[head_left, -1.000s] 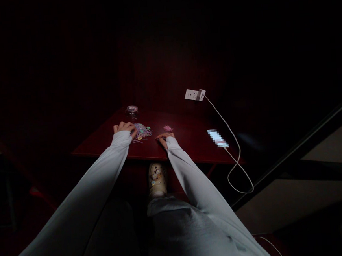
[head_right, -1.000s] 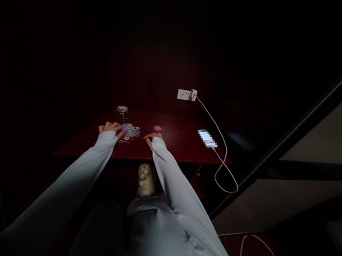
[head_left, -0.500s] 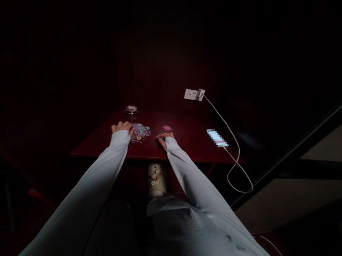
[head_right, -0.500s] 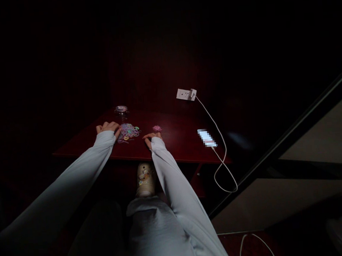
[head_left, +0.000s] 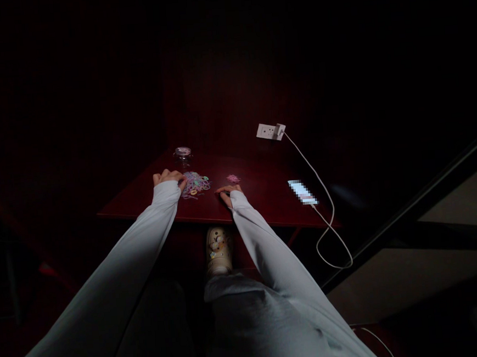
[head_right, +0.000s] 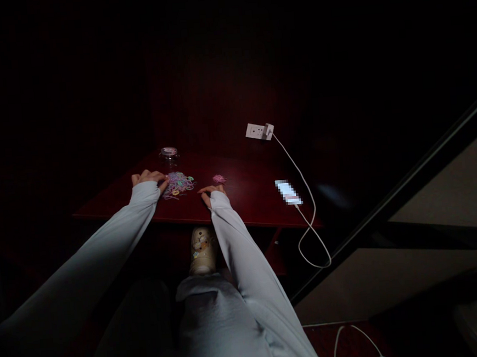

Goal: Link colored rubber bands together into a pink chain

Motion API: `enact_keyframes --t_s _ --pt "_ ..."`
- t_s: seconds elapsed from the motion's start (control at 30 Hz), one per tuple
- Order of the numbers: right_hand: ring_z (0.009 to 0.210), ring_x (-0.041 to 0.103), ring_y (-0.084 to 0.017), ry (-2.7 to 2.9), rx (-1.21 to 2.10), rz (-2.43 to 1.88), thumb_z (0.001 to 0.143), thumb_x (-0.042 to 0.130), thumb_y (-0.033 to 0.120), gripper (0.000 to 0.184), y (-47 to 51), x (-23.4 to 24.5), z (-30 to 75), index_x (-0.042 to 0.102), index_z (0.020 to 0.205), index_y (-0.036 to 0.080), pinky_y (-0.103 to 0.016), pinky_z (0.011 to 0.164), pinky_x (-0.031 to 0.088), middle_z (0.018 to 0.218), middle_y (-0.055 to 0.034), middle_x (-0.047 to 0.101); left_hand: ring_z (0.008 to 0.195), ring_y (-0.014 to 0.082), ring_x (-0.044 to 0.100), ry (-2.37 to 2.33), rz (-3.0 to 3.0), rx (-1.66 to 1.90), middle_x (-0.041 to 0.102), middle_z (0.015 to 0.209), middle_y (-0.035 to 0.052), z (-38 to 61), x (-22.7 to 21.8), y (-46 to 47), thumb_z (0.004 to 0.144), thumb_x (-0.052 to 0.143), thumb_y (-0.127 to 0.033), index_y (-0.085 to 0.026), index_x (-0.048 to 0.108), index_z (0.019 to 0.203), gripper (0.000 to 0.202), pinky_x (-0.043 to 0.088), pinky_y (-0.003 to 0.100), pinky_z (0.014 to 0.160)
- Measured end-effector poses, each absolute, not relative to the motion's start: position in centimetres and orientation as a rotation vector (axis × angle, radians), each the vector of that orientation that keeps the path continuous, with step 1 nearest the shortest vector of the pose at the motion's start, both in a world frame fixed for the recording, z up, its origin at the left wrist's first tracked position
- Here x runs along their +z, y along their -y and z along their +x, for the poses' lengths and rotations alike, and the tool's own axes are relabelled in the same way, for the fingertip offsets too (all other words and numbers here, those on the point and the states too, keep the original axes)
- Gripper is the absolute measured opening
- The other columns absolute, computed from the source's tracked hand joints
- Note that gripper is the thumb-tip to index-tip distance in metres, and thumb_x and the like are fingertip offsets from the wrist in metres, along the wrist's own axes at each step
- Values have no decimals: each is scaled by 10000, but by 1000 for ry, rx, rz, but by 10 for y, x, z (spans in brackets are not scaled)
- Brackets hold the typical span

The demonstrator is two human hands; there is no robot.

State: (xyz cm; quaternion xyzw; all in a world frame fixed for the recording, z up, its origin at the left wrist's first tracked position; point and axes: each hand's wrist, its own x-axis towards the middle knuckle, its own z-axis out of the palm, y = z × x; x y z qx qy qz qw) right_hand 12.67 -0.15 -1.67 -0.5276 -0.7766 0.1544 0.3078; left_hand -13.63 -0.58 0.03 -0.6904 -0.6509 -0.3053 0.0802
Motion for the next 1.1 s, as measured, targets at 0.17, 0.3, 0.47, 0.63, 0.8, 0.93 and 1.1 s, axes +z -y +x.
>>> enact_keyframes --t_s 0.17,0.3,0.47,0.63,0.8,0.93,1.1 --pt "1295 597 -285 2060 406 -1386 1018 648 194 272 3 -18 128 870 1135 298 -442 1203 478 1243 -31 809 1218 369 607 1961 -2056 -916 829 1225 104 -136 1 6 1007 595 -329 -237 783 971 213 385 523 1015" --pt "1282 602 -280 2059 410 -1368 1006 659 194 260 1 -19 129 867 1110 309 -453 1193 489 1229 -20 811 1226 376 611 1987 -2032 -966 833 1206 93 -137 2 6 1000 591 -315 -237 763 947 196 384 524 1007" --pt "1259 601 -278 2057 409 -1360 998 674 212 241 2 -19 129 865 1092 325 -460 1182 497 1235 -9 814 1201 364 631 1955 -2046 -980 840 1189 83 -138 4 8 1013 582 -325 -252 758 954 200 385 516 1011" --pt "1280 605 -278 2066 390 -1355 992 695 230 226 1 -20 127 864 1105 327 -469 1220 469 1257 -10 811 1168 340 666 1854 -2129 -916 841 1165 86 -110 8 16 1054 555 -310 -256 765 1016 220 388 495 1026" --pt "1249 627 -253 1935 420 -1368 1056 620 286 239 -10 -26 127 856 1089 299 -402 1186 493 1140 -30 809 1202 349 683 1714 -2274 -784 833 1169 132 -52 9 21 1090 515 -261 -226 761 1092 249 401 477 1027" --pt "1161 680 -257 1725 449 -1457 1120 516 381 353 -15 -24 130 849 1077 270 -371 1101 544 981 -59 756 1156 358 692 1625 -2342 -741 828 1127 157 -27 8 17 1097 493 -225 -205 758 1084 266 402 481 999" --pt "1142 698 -260 1666 425 -1578 1123 513 501 407 -10 -17 132 836 1057 261 -353 1070 549 995 -66 768 1136 347 692 1468 -2387 -632 820 1081 178 -25 4 8 1100 483 -194 -174 765 1085 284 412 471 970"
